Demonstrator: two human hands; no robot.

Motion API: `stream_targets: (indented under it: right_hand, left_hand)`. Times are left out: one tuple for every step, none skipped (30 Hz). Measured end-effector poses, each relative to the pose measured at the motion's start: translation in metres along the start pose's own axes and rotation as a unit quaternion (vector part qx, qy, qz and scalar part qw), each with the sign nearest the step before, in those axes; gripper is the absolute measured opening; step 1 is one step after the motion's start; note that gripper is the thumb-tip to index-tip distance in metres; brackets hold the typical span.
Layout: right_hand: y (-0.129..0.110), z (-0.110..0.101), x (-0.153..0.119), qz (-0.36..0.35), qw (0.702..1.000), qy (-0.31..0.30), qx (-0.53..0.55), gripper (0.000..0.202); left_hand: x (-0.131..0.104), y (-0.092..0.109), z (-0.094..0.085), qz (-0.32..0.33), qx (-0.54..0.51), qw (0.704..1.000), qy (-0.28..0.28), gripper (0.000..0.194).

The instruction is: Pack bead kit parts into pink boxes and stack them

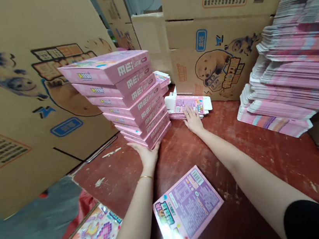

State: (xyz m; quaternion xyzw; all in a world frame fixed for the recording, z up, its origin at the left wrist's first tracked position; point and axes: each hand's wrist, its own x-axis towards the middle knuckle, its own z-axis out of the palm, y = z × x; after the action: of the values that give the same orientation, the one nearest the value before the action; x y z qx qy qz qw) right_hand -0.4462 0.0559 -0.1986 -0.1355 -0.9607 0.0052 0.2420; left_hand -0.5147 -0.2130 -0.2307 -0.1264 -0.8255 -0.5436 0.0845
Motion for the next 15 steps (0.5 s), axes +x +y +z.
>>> stream_targets:
  right_hand:
    - [-0.002, -0.003, -0.007, 0.009, 1.0, -0.001, 0.007, 0.063]
    - [-0.004, -0.006, -0.015, 0.016, 1.0, -0.004, 0.013, 0.063]
    - [-0.006, -0.011, -0.024, 0.021, 1.0, -0.01, 0.018, 0.063]
    - [-0.008, -0.018, -0.034, 0.021, 0.999, -0.019, 0.022, 0.063]
    - [-0.01, -0.026, -0.045, 0.014, 0.999, -0.03, 0.025, 0.063]
    - [-0.011, -0.036, -0.056, -0.003, 0.999, -0.045, 0.028, 0.063]
    - [-0.012, -0.047, -0.067, -0.027, 0.997, -0.062, 0.032, 0.063]
    - [-0.011, -0.06, -0.079, -0.052, 0.995, -0.078, 0.037, 0.063]
    - [-0.009, -0.074, -0.091, -0.076, 0.992, -0.092, 0.042, 0.062]
    - [-0.006, -0.09, -0.104, -0.094, 0.989, -0.102, 0.047, 0.061]
    - [-0.002, -0.107, -0.117, -0.106, 0.987, -0.108, 0.051, 0.061]
    - [0.003, -0.126, -0.132, -0.112, 0.986, -0.11, 0.055, 0.06]
    - [0.009, -0.146, -0.149, -0.115, 0.986, -0.109, 0.058, 0.06]
    - [0.015, -0.167, -0.168, -0.116, 0.986, -0.107, 0.061, 0.059]
    - [0.021, -0.189, -0.189, -0.118, 0.986, -0.104, 0.063, 0.058]
  left_hand:
    - [0.0, 0.001, 0.001, 0.004, 0.013, 1.0, 0.0, 0.146]
    - [0.0, 0.002, 0.002, 0.007, 0.027, 1.0, -0.001, 0.144]
    - [-0.001, 0.003, 0.002, 0.006, 0.041, 0.999, -0.006, 0.143]
    - [-0.001, 0.005, 0.002, 0.003, 0.056, 0.998, -0.013, 0.142]
    - [-0.002, 0.007, 0.002, -0.001, 0.07, 0.997, -0.021, 0.141]
    - [-0.003, 0.01, 0.001, -0.006, 0.083, 0.996, -0.031, 0.14]
    - [-0.004, 0.012, 0.001, -0.01, 0.093, 0.995, -0.039, 0.139]
    - [-0.005, 0.015, 0.001, -0.011, 0.101, 0.994, -0.047, 0.137]
    - [-0.006, 0.018, 0.001, -0.01, 0.107, 0.993, -0.052, 0.135]
    - [-0.007, 0.021, 0.001, -0.008, 0.11, 0.992, -0.057, 0.132]
    - [-0.008, 0.024, 0.001, -0.007, 0.113, 0.992, -0.061, 0.129]
    - [-0.009, 0.027, 0.001, -0.006, 0.116, 0.991, -0.064, 0.126]
    - [-0.01, 0.03, 0.001, -0.007, 0.118, 0.991, -0.068, 0.123]
    - [-0.011, 0.034, 0.001, -0.008, 0.12, 0.99, -0.071, 0.119]
    - [-0.012, 0.037, 0.001, -0.01, 0.122, 0.99, -0.074, 0.115]
